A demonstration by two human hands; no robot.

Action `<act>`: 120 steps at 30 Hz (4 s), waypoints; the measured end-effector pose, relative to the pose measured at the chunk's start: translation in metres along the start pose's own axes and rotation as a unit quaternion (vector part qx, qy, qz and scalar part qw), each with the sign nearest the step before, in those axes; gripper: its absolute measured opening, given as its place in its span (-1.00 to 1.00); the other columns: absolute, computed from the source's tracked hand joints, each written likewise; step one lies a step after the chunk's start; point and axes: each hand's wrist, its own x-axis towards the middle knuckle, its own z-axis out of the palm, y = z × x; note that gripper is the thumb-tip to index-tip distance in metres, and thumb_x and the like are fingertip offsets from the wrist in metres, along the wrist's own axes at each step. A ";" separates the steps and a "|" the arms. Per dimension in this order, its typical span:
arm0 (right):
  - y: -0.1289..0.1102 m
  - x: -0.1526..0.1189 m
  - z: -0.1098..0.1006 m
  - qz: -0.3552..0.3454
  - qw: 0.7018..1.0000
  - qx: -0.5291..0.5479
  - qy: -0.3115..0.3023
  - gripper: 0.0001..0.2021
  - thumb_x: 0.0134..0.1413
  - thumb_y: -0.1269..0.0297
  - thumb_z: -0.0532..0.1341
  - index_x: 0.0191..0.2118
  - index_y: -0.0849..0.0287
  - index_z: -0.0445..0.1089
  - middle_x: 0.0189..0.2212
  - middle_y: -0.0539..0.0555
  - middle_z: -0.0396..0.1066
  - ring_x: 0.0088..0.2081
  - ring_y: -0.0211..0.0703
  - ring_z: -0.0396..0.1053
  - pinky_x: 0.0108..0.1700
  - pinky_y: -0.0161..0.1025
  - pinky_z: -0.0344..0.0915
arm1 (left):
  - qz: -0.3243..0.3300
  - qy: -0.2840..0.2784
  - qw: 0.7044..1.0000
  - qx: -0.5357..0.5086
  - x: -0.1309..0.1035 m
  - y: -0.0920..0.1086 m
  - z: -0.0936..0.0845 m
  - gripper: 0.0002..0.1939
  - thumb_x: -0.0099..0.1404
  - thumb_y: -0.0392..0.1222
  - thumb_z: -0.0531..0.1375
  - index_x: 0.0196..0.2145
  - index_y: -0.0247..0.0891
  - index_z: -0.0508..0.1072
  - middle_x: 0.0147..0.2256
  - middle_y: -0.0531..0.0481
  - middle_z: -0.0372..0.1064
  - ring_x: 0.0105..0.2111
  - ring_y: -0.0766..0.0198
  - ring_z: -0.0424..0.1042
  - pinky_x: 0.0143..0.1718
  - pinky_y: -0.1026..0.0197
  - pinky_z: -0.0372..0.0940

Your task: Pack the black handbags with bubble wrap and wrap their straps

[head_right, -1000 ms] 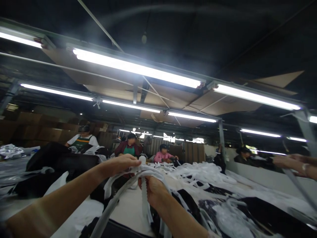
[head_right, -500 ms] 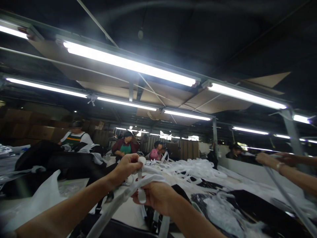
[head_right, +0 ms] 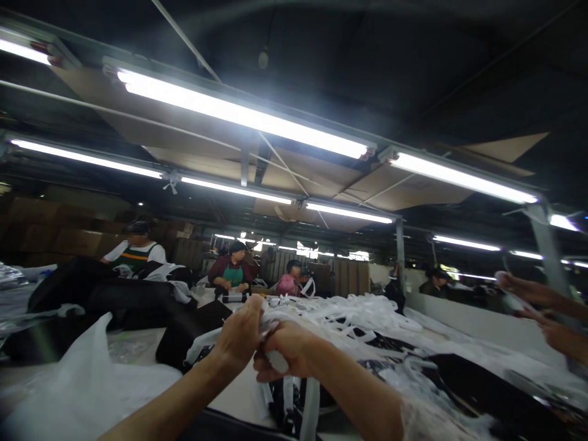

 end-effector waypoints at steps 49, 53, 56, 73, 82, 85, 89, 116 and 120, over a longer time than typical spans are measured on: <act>0.006 0.020 0.021 -0.267 0.937 0.031 0.222 -0.64 -0.25 0.00 0.35 -0.52 0.19 0.30 -0.73 -0.14 0.24 -0.70 -0.39 0.20 -0.64 -0.44 0.17 | 0.116 0.204 0.922 -0.309 0.008 -0.025 0.018 -0.81 0.28 -0.15 0.07 -0.44 -0.21 0.41 -0.49 0.08 0.34 -0.46 0.30 0.31 -0.40 0.29 0.20; 0.007 0.020 0.020 -0.251 0.948 0.067 0.185 -0.57 -0.35 0.00 0.43 -0.47 0.20 0.30 -0.66 -0.11 0.31 -0.65 -0.38 0.27 -0.59 -0.43 0.25 | 0.130 0.202 0.924 -0.298 0.007 -0.030 0.016 -0.82 0.27 -0.19 0.07 -0.43 -0.21 0.42 -0.47 0.07 0.37 -0.45 0.30 0.33 -0.38 0.29 0.23; 0.004 0.017 0.013 -0.231 0.957 0.085 0.153 -0.48 -0.43 0.04 0.51 -0.41 0.19 0.27 -0.56 -0.03 0.42 -0.53 -0.28 0.43 -0.43 -0.35 0.40 | 0.137 0.197 0.927 -0.288 0.008 -0.035 0.016 -0.82 0.27 -0.20 0.07 -0.44 -0.21 0.42 -0.49 0.09 0.35 -0.47 0.31 0.33 -0.40 0.31 0.22; -0.031 0.025 0.004 -0.273 0.934 -0.175 0.148 -0.69 -0.09 0.00 0.30 -0.35 0.15 0.38 -0.56 -0.03 0.39 -0.54 -0.19 0.40 -0.46 -0.23 0.38 | 0.203 0.178 0.947 -0.175 0.023 -0.048 -0.003 -0.79 0.32 -0.29 -0.01 -0.38 -0.21 0.40 -0.48 0.07 0.35 -0.46 0.29 0.33 -0.38 0.27 0.19; -0.038 0.038 -0.002 -0.417 0.821 -0.303 0.245 -0.87 -0.05 0.23 0.23 -0.52 0.11 0.38 -0.44 0.00 0.28 -0.34 -0.16 0.23 -0.25 -0.23 0.18 | 0.230 0.129 0.957 -0.121 0.029 -0.043 -0.017 -0.78 0.29 -0.35 -0.02 -0.40 -0.19 0.37 -0.45 0.05 0.35 -0.42 0.27 0.33 -0.32 0.26 0.18; -0.038 0.044 -0.004 -0.391 0.844 -0.288 0.228 -0.80 -0.01 0.12 0.20 -0.51 0.12 0.36 -0.56 -0.06 0.22 -0.47 -0.22 0.16 -0.41 -0.28 0.12 | 0.236 0.094 0.960 -0.116 0.029 -0.041 -0.025 -0.81 0.22 -0.38 0.02 -0.43 -0.19 0.37 -0.47 0.06 0.35 -0.43 0.26 0.33 -0.34 0.26 0.17; -0.041 0.043 -0.006 -0.375 0.863 -0.283 0.183 -0.76 -0.02 0.06 0.20 -0.49 0.14 0.38 -0.57 -0.08 0.25 -0.47 -0.24 0.17 -0.40 -0.29 0.12 | 0.223 0.080 0.961 -0.140 0.027 -0.037 -0.030 -0.84 0.24 -0.35 0.02 -0.42 -0.20 0.34 -0.46 0.08 0.33 -0.43 0.29 0.30 -0.35 0.27 0.16; -0.035 0.031 -0.006 -0.392 0.877 -0.196 0.196 -0.73 -0.08 0.04 0.27 -0.47 0.17 0.36 -0.56 -0.08 0.28 -0.47 -0.27 0.19 -0.38 -0.29 0.15 | 0.173 -0.016 0.954 -0.244 0.040 -0.041 -0.016 -0.89 0.12 -0.37 0.08 -0.36 -0.24 0.28 -0.55 0.16 0.31 -0.55 0.41 0.25 -0.50 0.38 0.12; -0.033 0.036 -0.009 -0.427 0.847 -0.198 0.246 -0.75 -0.05 0.07 0.29 -0.50 0.14 0.34 -0.58 -0.11 0.21 -0.49 -0.27 0.14 -0.42 -0.29 0.11 | 0.199 -0.093 0.949 -0.225 0.035 -0.044 -0.008 -0.87 0.05 -0.41 0.07 -0.47 -0.27 0.38 -0.49 0.11 0.38 -0.45 0.36 0.36 -0.39 0.36 0.22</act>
